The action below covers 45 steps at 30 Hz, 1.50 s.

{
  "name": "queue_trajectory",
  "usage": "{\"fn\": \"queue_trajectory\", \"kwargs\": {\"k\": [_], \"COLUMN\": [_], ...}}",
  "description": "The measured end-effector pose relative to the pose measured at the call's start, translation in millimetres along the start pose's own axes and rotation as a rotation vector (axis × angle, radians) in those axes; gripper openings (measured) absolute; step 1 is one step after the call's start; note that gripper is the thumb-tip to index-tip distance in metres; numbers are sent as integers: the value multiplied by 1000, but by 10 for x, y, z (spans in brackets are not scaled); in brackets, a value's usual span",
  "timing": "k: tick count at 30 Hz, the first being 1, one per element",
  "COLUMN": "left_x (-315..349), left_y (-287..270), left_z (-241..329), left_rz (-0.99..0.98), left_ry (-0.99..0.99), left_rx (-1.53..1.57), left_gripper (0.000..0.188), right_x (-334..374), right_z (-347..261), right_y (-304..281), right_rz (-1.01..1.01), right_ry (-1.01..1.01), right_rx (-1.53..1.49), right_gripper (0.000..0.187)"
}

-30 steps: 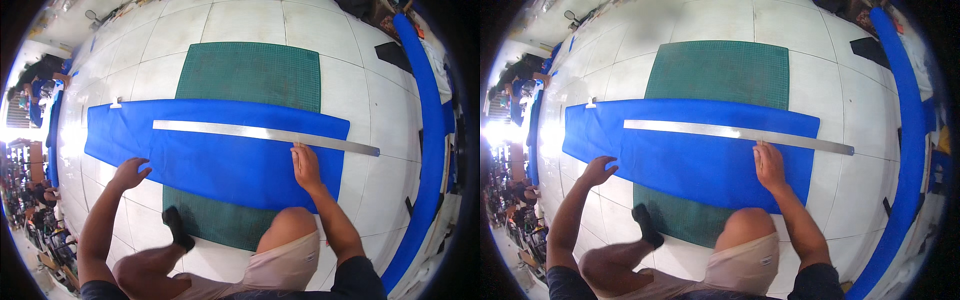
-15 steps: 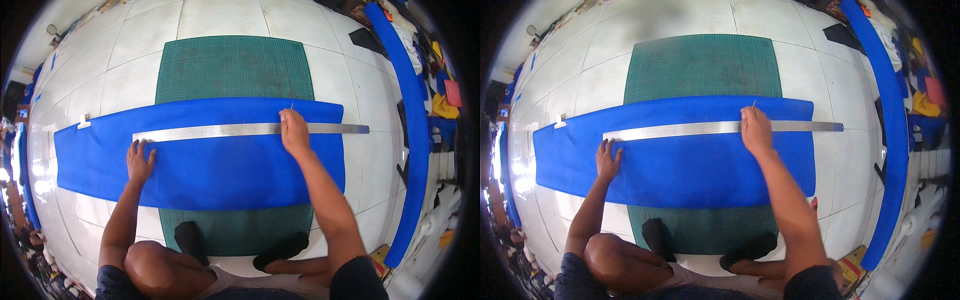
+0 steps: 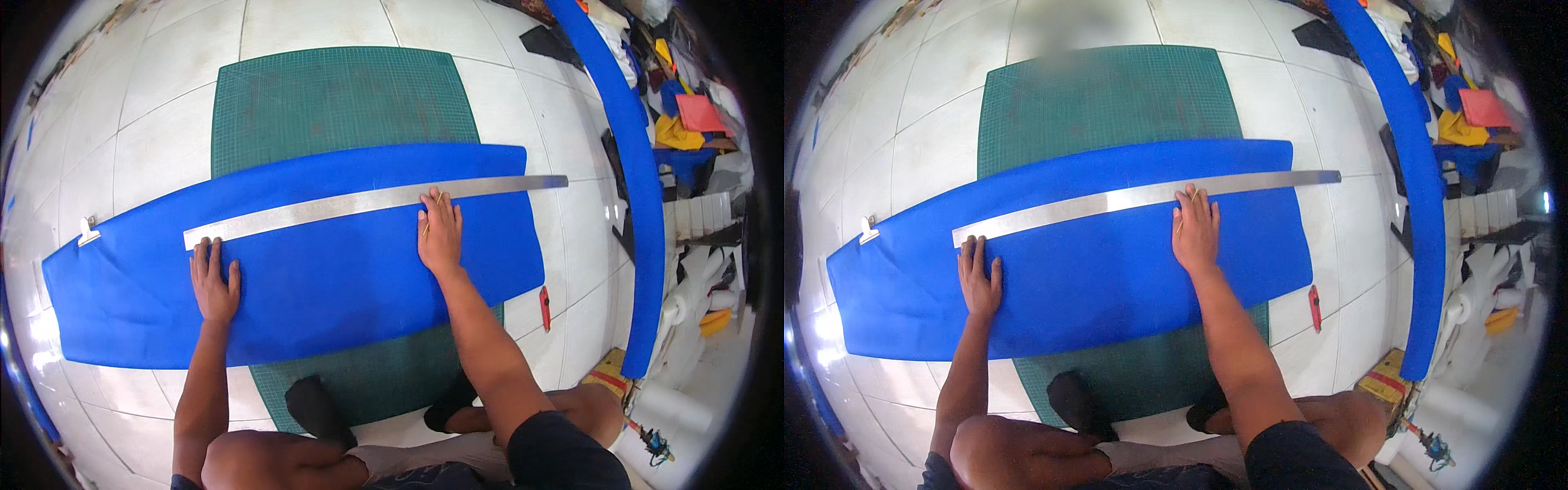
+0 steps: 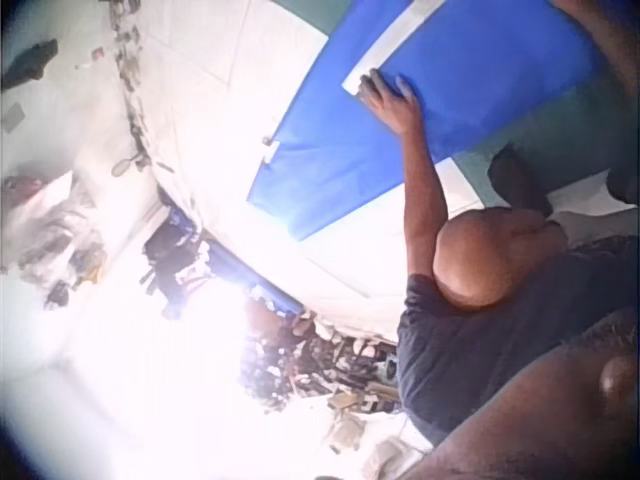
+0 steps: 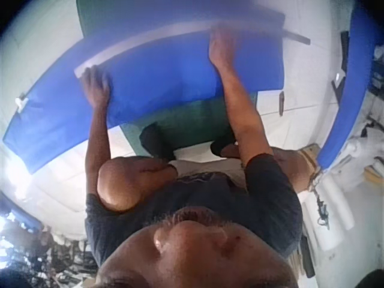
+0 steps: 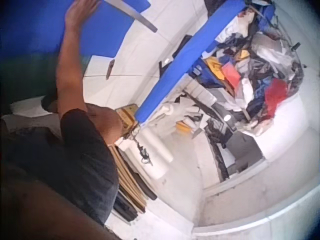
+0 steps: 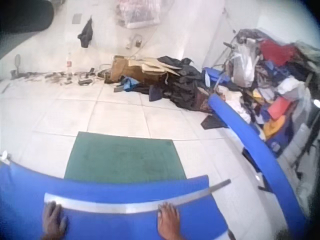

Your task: The person marks a blue fabric with a pencil while using a long metal ruler as a guide, and then cuts along the marked line with a utility knife.

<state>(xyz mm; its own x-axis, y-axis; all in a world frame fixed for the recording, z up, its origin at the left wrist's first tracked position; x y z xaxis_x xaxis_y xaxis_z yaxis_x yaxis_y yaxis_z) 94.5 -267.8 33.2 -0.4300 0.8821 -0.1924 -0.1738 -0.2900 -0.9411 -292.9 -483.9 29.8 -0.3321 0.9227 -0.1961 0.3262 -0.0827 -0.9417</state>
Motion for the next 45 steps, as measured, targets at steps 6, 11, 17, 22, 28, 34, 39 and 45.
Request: {"fn": "queue_trajectory", "kwargs": {"k": [6, 11, 17, 22, 28, 34, 39, 45], "left_x": [-16, -40, -65, -66, -88, -169, -135, -98], "left_y": [12, 32, 27, 32, -24, -47, -118, -69], "left_z": [-13, -1, 10, 24, 47, 49, 1, -94], "left_rz": [-34, -60, -82, -91, -43, 34, 97, 91], "left_ry": [9, 2, -12, -17, 13, -16, -50, -108], "left_rx": [-17, -48, -54, -83, -71, 0, 94, 147], "left_gripper": [58, 61, 63, 64, 63, 64, 63, 65], "right_x": [5, 7, 1, -8, -12, -314, -632, -562], "right_z": [10, -2, -16, -6, 8, -420, -2006, -3787], "right_y": [62, 68, 86, 94, 71, -301, 214, 788], "right_rz": [-67, -82, -101, -95, -74, 212, -185, -441], "right_ry": [46, 25, 12, 10, 5, 68, -51, -421], "right_rx": [7, 19, 69, 64, 31, -424, -914, -892], "right_gripper": [39, 39, 42, 41, 41, 30, 27, 25]}}
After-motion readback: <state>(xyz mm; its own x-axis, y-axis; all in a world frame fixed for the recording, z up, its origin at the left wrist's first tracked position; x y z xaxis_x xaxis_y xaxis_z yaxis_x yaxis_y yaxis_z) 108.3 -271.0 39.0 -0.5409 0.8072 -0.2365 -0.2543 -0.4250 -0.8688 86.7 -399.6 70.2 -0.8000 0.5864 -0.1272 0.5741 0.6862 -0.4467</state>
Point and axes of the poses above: each hand's wrist, its own x-axis away from the middle knuckle, its own y-axis out of the palm, z = x × y, the point moved 8 cm from there along -x, towards the middle knuckle, and after that the axes turned 3 degrees about z, right-handed, at the moved point
